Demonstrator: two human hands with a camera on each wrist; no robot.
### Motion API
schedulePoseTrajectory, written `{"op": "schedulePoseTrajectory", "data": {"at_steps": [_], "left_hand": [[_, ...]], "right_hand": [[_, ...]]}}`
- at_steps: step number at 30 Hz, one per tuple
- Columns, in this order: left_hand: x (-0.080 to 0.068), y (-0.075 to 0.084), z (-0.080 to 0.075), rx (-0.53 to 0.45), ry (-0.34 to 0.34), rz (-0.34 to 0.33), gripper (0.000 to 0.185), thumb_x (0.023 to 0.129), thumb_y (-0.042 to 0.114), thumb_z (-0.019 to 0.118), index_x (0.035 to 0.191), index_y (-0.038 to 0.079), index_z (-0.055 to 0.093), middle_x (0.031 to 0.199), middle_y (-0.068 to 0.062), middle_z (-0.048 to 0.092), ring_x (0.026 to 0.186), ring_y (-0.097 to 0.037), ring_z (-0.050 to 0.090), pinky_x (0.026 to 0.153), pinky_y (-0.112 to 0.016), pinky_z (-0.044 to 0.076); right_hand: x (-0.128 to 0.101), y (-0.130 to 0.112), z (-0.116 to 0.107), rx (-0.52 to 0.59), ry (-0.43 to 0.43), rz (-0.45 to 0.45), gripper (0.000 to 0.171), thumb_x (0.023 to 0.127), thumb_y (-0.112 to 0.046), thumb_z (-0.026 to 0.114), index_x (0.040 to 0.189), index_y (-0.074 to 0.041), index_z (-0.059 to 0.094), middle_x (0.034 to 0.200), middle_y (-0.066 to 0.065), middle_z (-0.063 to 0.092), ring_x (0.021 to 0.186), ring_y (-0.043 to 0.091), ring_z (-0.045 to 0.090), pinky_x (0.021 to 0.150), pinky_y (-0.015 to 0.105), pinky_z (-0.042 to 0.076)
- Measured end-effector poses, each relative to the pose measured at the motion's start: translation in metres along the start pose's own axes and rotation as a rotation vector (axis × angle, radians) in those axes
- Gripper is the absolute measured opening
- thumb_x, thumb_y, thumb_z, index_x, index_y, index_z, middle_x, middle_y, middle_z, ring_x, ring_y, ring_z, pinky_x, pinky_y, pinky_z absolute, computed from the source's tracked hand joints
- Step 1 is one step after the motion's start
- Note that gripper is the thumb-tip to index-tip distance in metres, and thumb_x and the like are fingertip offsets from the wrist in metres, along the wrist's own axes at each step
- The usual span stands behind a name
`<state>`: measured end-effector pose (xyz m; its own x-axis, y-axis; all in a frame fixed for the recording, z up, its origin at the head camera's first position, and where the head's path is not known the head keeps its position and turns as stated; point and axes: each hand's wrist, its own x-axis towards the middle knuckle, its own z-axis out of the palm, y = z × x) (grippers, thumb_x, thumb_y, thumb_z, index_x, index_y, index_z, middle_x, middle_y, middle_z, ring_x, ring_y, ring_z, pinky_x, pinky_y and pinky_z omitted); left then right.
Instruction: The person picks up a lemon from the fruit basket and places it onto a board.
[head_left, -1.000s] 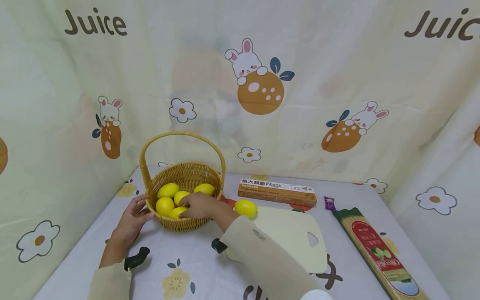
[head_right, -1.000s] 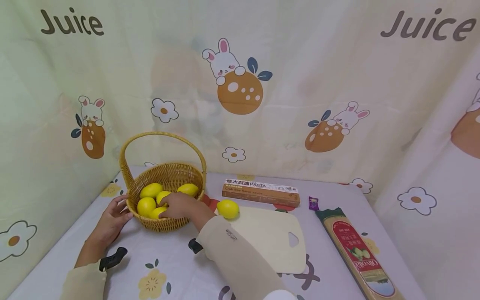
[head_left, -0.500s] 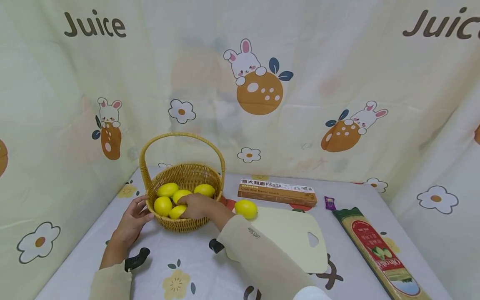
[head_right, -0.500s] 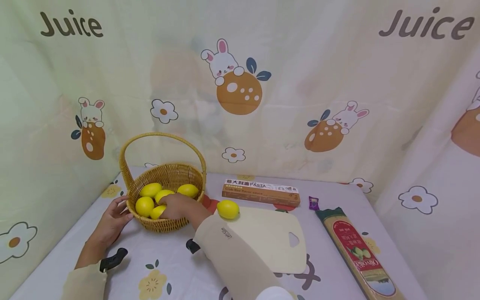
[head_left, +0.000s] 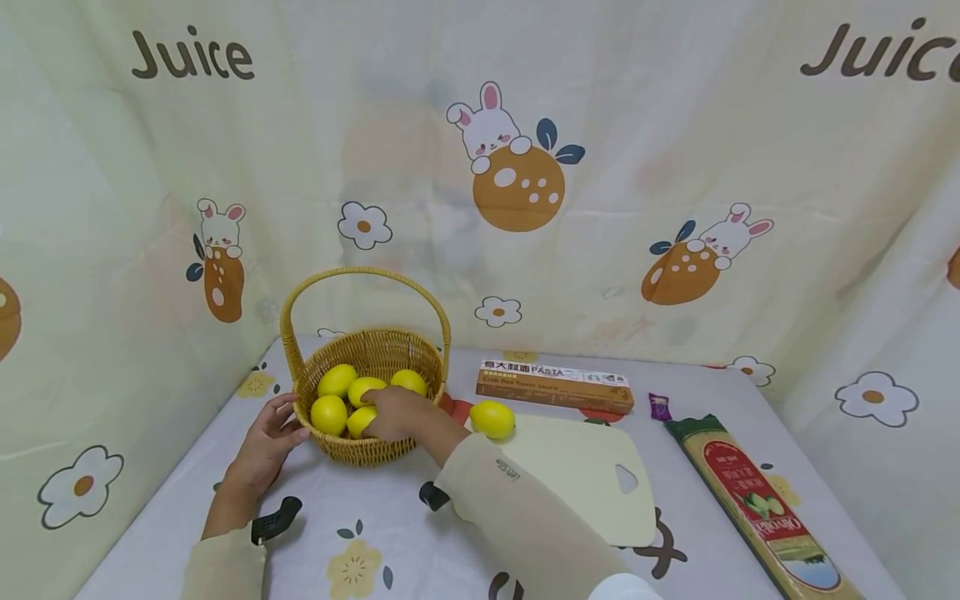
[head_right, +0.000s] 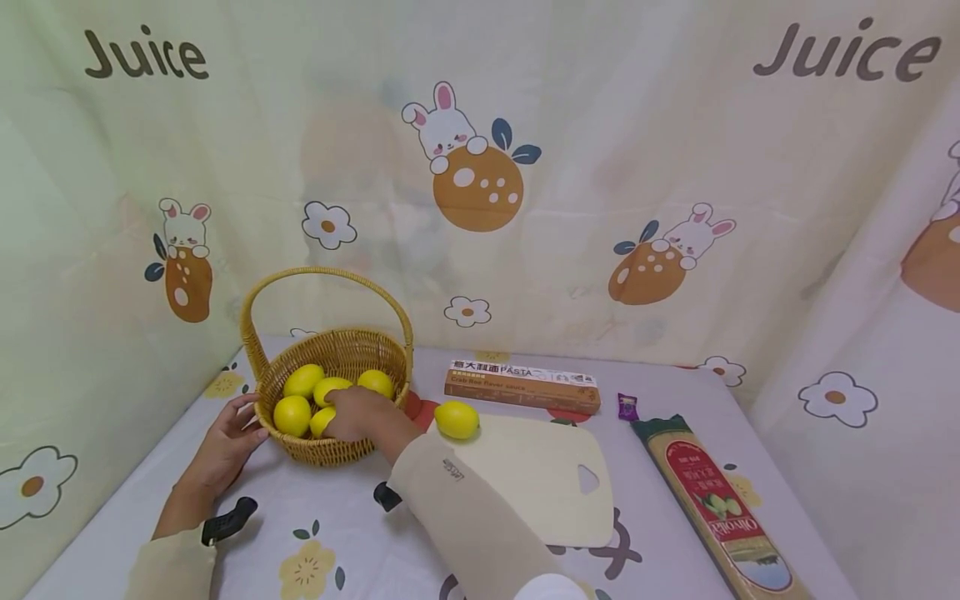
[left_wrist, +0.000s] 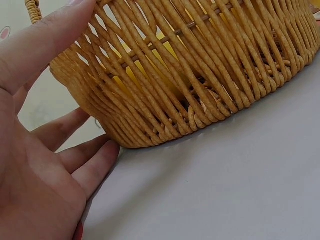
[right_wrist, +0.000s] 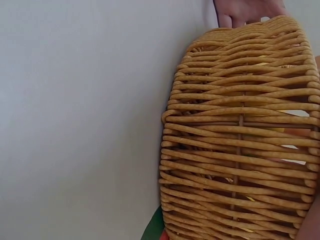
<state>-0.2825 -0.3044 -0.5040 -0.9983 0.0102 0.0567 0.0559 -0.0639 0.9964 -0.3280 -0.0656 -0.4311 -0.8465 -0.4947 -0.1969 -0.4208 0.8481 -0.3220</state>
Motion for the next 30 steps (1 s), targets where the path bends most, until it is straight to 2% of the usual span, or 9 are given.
{"op": "schedulePoseTrajectory", "data": {"at_steps": [7,12,23,30], "left_hand": [[0.0,-0.001,0.0,0.01,0.003,-0.008,0.06,0.091,0.005,0.069,0.14,0.022,0.039,0.159,-0.017,0.014,0.136,-0.036,0.028,0.104,-0.027,0.036],[-0.001,0.001,0.0,0.013,0.007,-0.013,0.061,0.09,0.006,0.07,0.14,0.022,0.039,0.159,-0.016,0.015,0.136,-0.036,0.028,0.103,-0.025,0.037],[-0.001,0.004,-0.001,0.028,0.006,-0.012,0.065,0.09,0.009,0.07,0.144,0.02,0.035,0.161,-0.016,0.01,0.14,-0.038,0.024,0.11,-0.045,0.023],[-0.001,0.003,-0.003,0.026,-0.006,-0.004,0.063,0.09,0.009,0.07,0.142,0.021,0.036,0.16,-0.016,0.009,0.141,-0.038,0.023,0.11,-0.047,0.022]], "right_hand": [[-0.006,0.004,-0.003,0.009,0.046,-0.051,0.063,0.088,-0.049,0.065,0.145,-0.03,0.045,0.145,-0.005,0.046,0.134,0.018,0.04,0.106,0.041,0.036],[-0.011,0.007,-0.008,0.015,0.072,-0.095,0.061,0.088,-0.043,0.069,0.144,-0.028,0.047,0.145,-0.003,0.045,0.133,0.018,0.04,0.105,0.04,0.038],[-0.026,0.022,-0.024,0.063,0.134,-0.161,0.061,0.086,-0.033,0.074,0.142,-0.023,0.051,0.135,0.003,0.049,0.112,0.017,0.05,0.093,0.036,0.045],[-0.039,0.034,-0.034,0.071,0.179,-0.173,0.06,0.086,-0.032,0.074,0.14,-0.022,0.052,0.137,0.006,0.048,0.116,0.021,0.049,0.095,0.04,0.045]]}}
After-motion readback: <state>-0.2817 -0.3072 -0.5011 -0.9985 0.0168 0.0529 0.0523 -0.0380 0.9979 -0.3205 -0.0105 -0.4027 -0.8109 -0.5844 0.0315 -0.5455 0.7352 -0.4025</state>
